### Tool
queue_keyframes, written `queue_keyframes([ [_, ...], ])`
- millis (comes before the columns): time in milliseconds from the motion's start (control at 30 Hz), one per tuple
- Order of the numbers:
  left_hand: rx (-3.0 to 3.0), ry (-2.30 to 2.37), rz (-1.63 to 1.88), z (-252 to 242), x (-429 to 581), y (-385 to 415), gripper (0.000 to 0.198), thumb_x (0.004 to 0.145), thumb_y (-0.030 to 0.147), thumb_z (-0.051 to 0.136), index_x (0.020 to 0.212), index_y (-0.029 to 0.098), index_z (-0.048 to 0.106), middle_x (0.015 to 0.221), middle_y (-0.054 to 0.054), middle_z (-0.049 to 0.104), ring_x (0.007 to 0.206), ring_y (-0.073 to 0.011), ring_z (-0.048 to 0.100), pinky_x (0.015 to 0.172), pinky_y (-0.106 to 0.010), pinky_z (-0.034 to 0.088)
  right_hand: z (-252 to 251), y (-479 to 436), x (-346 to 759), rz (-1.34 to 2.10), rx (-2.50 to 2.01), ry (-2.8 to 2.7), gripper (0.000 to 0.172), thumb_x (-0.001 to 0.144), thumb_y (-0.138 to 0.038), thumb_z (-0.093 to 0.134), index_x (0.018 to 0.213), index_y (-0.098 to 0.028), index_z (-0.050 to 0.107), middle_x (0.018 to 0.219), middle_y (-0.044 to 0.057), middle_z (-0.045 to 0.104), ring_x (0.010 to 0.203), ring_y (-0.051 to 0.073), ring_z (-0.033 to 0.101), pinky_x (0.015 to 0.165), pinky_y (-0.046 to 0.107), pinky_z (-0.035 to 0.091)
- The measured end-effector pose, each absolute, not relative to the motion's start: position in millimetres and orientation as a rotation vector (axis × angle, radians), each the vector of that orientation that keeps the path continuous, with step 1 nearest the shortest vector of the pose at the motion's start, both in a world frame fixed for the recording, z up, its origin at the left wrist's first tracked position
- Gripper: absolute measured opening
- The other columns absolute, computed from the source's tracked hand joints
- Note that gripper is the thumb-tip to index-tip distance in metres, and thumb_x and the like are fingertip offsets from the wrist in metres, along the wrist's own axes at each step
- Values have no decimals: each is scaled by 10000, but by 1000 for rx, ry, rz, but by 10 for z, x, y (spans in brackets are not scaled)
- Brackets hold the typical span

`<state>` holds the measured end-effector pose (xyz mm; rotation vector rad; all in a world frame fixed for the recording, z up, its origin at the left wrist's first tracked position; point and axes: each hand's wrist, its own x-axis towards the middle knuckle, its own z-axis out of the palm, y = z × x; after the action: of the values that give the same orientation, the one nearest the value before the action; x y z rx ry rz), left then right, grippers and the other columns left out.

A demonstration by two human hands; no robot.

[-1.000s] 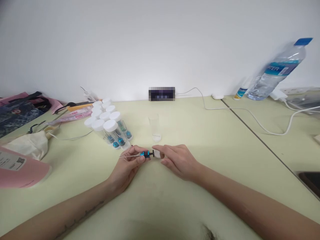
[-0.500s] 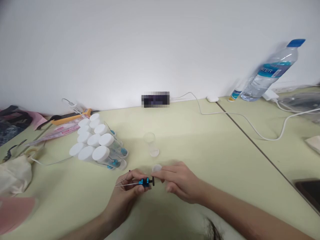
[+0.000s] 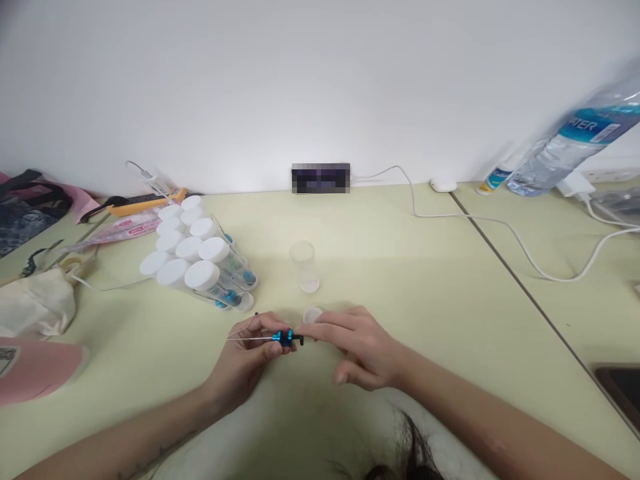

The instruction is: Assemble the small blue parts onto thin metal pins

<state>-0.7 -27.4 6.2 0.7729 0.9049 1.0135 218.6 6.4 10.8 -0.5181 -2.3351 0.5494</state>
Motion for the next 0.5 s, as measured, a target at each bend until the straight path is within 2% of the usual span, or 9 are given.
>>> queue_keyframes([
  [100,787,892,1006,68,-8,-271,172,637,187,772,779,159,677,811,-29,655,776,-167,637,774,-306,498,104,20,2152,438,-661,-2341,476,926,-527,371,1204,-157,486,845,68,645,740,150,611,659,242,428],
  [167,799,869,986,59,-11,-269,168,634,168,772,773,160,679,802,-27,659,752,-158,634,760,-301,494,80,-6,2117,383,-690,-2360,332,897,-401,521,1146,-183,494,856,51,663,735,140,619,650,235,423],
  [267,810,827,974,39,-14,-265,152,636,142,766,762,161,685,790,-22,658,748,-146,623,741,-282,484,33,-19,2074,386,-620,-2360,183,886,-259,566,1048,-192,512,842,30,674,678,112,614,590,212,402],
  [400,833,797,963,25,-15,-263,131,653,134,753,768,157,694,792,-31,659,770,-144,614,736,-264,471,28,-7,2072,446,-588,-2381,137,910,-272,538,1009,-178,526,792,26,676,633,106,604,571,214,394],
  [500,868,816,943,18,-19,-272,144,634,126,765,760,160,702,794,-34,654,768,-143,610,717,-251,469,74,-1,2092,452,-620,-2435,201,951,-352,444,987,-177,537,766,27,669,640,114,603,605,230,403],
])
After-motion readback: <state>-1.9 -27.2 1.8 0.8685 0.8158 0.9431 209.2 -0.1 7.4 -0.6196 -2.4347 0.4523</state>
